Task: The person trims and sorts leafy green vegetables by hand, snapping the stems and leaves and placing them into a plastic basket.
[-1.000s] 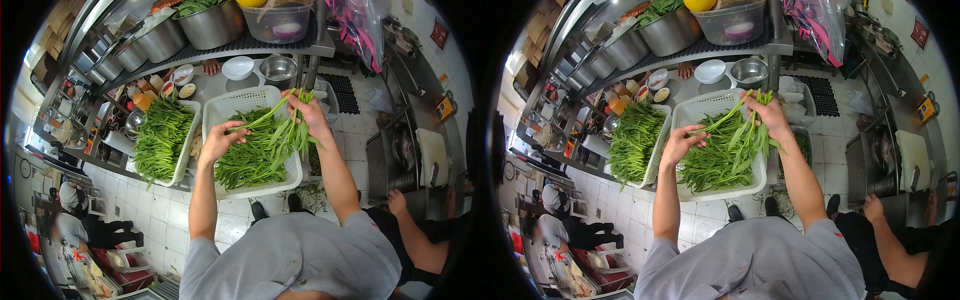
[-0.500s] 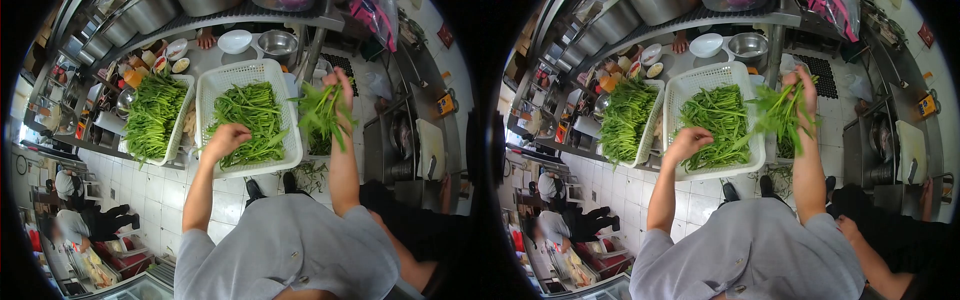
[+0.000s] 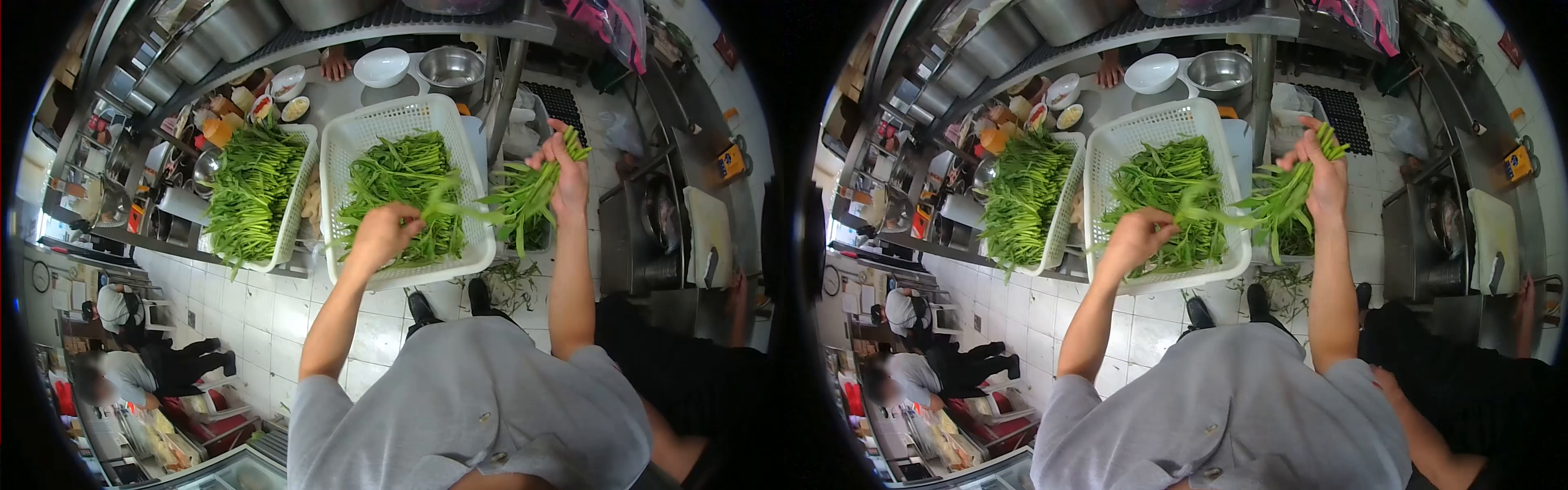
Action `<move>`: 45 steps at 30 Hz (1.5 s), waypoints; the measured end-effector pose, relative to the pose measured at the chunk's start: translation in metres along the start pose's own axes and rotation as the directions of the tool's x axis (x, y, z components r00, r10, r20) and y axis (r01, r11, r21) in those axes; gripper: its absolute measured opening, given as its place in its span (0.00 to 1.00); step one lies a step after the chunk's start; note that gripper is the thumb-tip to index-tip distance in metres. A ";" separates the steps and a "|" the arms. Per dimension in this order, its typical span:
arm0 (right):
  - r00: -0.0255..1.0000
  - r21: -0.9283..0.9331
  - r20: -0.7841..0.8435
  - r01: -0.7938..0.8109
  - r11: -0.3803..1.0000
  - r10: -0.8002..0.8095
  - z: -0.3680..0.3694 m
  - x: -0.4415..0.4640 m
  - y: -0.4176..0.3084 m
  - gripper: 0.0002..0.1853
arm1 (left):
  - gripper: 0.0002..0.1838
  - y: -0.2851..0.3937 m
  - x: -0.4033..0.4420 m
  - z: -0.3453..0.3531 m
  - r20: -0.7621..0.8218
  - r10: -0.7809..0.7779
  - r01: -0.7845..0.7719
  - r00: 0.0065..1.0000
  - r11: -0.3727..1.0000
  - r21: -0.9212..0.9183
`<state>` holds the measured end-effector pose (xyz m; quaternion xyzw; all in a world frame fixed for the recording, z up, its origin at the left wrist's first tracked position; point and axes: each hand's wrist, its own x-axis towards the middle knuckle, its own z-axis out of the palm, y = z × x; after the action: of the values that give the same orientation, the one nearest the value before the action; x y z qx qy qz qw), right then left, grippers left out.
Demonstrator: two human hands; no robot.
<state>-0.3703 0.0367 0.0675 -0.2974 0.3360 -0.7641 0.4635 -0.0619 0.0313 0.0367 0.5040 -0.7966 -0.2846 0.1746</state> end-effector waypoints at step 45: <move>0.907 -0.509 0.292 -0.120 0.852 0.303 0.066 -0.035 0.020 0.09 | 0.16 -0.008 -0.038 -0.078 -0.217 -0.149 0.097 0.965 0.967 -0.234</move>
<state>-0.2959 0.0464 0.0862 -0.4988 0.4545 -0.5320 0.5116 0.0046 0.0413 0.0928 0.5599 -0.7010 -0.3208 0.3037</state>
